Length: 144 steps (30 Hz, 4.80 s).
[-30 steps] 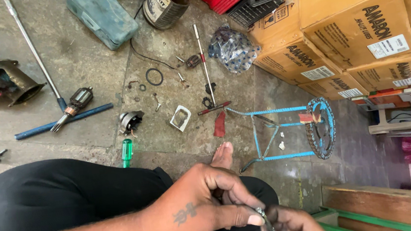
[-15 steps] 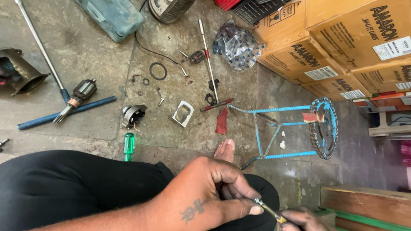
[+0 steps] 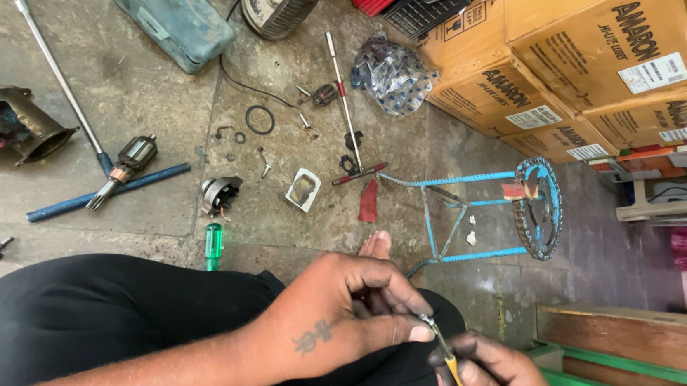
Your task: The person sits on the floor and uses a yellow-handled screwdriver to manipulate small electrical components, including a white plastic connector and a metal terminal. They repeatedly insert the screwdriver into the connector, twist it, and adjust the metal parts by hand.
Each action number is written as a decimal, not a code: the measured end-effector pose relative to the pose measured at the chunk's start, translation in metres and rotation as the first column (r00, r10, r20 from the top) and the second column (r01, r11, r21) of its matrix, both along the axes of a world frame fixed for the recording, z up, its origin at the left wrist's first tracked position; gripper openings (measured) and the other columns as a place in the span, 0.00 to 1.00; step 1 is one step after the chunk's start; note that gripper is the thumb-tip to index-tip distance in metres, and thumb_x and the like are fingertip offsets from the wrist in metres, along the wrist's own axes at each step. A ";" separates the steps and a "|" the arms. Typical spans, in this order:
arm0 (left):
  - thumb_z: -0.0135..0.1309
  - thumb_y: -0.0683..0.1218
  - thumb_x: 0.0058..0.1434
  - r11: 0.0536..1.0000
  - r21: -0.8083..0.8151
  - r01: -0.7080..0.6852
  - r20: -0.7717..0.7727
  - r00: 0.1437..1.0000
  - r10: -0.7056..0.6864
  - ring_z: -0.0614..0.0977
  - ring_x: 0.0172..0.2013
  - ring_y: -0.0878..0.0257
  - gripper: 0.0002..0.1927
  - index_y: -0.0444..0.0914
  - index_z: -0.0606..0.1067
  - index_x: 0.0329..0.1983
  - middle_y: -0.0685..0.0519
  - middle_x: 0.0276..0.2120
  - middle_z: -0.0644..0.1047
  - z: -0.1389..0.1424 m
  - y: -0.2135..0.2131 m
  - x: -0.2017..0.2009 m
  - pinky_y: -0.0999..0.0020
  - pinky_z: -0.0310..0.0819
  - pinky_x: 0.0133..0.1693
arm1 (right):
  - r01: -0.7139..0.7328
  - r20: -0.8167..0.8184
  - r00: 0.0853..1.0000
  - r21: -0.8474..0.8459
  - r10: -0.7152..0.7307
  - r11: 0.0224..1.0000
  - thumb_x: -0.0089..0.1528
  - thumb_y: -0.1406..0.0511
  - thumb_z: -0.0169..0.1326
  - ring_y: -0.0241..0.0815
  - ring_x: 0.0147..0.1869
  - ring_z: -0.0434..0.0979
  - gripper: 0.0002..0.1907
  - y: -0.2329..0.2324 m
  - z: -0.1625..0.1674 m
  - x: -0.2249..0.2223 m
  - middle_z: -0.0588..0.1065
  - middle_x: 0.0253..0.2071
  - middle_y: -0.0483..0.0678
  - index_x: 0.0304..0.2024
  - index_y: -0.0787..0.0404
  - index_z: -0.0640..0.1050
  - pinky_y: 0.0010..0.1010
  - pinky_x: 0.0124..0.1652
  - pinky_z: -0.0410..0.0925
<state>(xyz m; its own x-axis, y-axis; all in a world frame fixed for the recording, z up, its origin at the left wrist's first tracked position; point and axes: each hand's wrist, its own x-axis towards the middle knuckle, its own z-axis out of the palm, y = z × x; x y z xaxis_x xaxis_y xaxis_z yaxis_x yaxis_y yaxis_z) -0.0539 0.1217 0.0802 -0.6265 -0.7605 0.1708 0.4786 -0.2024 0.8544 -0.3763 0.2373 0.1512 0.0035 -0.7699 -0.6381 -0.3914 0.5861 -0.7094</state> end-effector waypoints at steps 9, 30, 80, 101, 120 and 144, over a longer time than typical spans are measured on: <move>0.65 0.43 0.59 0.982 0.162 0.102 -0.124 0.989 -0.082 0.80 0.32 0.74 0.09 0.37 0.83 0.42 0.60 0.31 0.81 0.002 -0.002 -0.005 0.77 0.75 0.39 | 0.093 -0.002 0.995 -0.409 -0.103 0.908 0.67 0.68 0.50 0.34 0.28 0.73 0.15 -0.002 0.008 0.045 0.77 0.34 0.52 0.50 0.74 0.79 0.23 0.24 0.62; 0.60 0.37 0.61 0.831 0.508 0.226 -0.368 0.929 -0.028 0.86 0.38 0.60 0.14 0.29 0.78 0.50 0.46 0.38 0.83 -0.012 -0.013 -0.002 0.61 0.85 0.43 | 0.175 0.507 0.823 0.203 -0.256 0.964 0.64 0.58 0.56 0.45 0.46 0.81 0.20 -0.148 -0.098 0.100 0.78 0.43 0.53 0.52 0.65 0.74 0.30 0.43 0.76; 0.58 0.38 0.65 0.970 0.029 -0.241 0.215 0.949 0.230 0.80 0.35 0.65 0.11 0.30 0.83 0.50 0.50 0.34 0.79 0.030 0.180 -0.066 0.72 0.75 0.40 | -0.469 -0.581 0.807 -0.737 -0.102 0.487 0.59 0.69 0.62 0.47 0.37 0.83 0.12 0.138 0.028 0.024 0.80 0.36 0.51 0.45 0.65 0.77 0.34 0.36 0.74; 0.59 0.41 0.68 0.988 0.039 -0.152 0.283 0.950 0.135 0.77 0.33 0.68 0.14 0.35 0.82 0.56 0.53 0.33 0.77 0.033 0.199 -0.011 0.71 0.72 0.38 | -0.225 -0.051 0.973 -0.384 0.223 0.896 0.65 0.66 0.56 0.30 0.37 0.75 0.11 0.161 -0.029 0.022 0.78 0.39 0.48 0.46 0.69 0.79 0.21 0.35 0.68; 0.54 0.42 0.70 0.531 0.840 0.114 -0.311 0.903 0.297 0.78 0.38 0.66 0.17 0.28 0.76 0.59 0.52 0.38 0.78 -0.045 0.222 -0.079 0.67 0.75 0.46 | -0.313 -0.410 0.905 -0.459 0.114 0.831 0.64 0.70 0.54 0.33 0.29 0.75 0.17 0.164 -0.019 0.022 0.76 0.30 0.46 0.56 0.65 0.79 0.24 0.31 0.68; 0.56 0.40 0.69 0.913 0.377 -0.158 0.096 0.987 0.132 0.73 0.30 0.67 0.16 0.34 0.79 0.59 0.52 0.27 0.74 -0.061 0.174 -0.026 0.72 0.68 0.33 | -0.875 -0.881 0.181 0.059 0.438 0.480 0.55 0.70 0.63 0.38 0.32 0.78 0.24 0.061 0.036 0.054 0.75 0.31 0.46 0.55 0.54 0.82 0.34 0.37 0.72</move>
<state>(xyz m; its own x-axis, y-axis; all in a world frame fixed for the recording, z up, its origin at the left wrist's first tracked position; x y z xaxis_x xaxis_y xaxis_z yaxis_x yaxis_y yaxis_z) -0.0795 0.2958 0.0188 -0.5040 -0.8427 -0.1893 0.4719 -0.4523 0.7568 -0.3221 0.2982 0.1868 0.3878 -0.8533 -0.3486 -0.9022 -0.4289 0.0462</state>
